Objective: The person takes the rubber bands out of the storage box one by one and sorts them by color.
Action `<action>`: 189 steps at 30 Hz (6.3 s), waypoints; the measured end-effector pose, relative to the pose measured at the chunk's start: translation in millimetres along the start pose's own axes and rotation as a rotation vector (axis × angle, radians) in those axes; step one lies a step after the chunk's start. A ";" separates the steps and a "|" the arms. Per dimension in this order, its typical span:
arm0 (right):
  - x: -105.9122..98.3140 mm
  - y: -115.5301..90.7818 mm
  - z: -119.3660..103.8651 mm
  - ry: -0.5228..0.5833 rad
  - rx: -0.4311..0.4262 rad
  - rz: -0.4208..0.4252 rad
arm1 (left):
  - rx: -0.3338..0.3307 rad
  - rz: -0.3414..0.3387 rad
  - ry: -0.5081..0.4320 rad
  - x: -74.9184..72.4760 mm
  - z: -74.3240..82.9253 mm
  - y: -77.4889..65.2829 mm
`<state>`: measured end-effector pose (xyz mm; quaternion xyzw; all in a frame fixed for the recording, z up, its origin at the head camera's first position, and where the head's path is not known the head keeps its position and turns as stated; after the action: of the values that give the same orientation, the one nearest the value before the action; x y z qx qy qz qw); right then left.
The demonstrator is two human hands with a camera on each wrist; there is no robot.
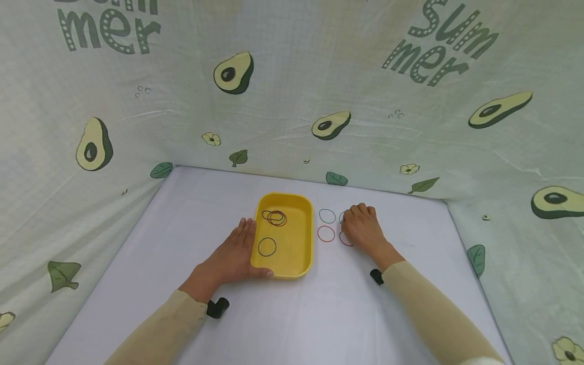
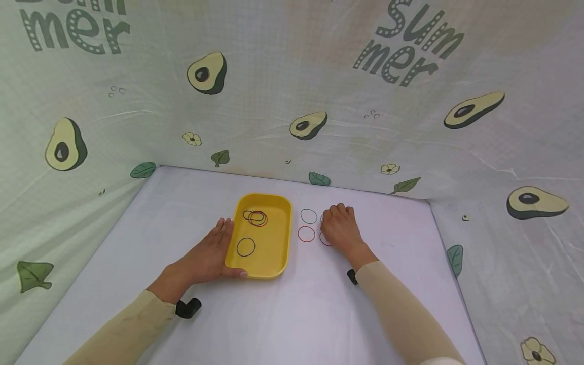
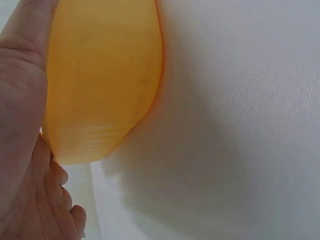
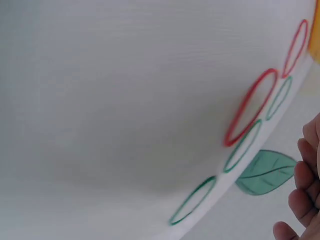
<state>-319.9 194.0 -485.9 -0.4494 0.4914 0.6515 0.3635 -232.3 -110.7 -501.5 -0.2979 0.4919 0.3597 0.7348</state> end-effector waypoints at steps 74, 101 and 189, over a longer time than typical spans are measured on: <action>24.5 77.7 -214.1 -0.076 -0.575 -0.201 | 0.028 -0.027 0.020 3.2 -2.9 0.7; -9.5 68.3 -181.7 -0.178 -0.498 0.037 | 0.032 -0.022 0.032 1.7 -1.5 0.6; -6.3 -49.9 62.5 0.048 -0.133 0.080 | -0.008 -0.004 0.000 1.1 -2.8 -1.1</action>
<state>-286.4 266.8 -488.5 -0.4678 0.4731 0.6859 0.2946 -232.5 -113.3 -503.4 -0.3017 0.4899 0.3604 0.7343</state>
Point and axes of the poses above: each hand's wrist, its own y-axis towards the middle knuckle, its own x-axis out of the palm, z = x × y, the point moved 9 cm from there along y, towards the middle knuckle, and after that the axes turned 13 degrees about x, right-handed, at the moved point
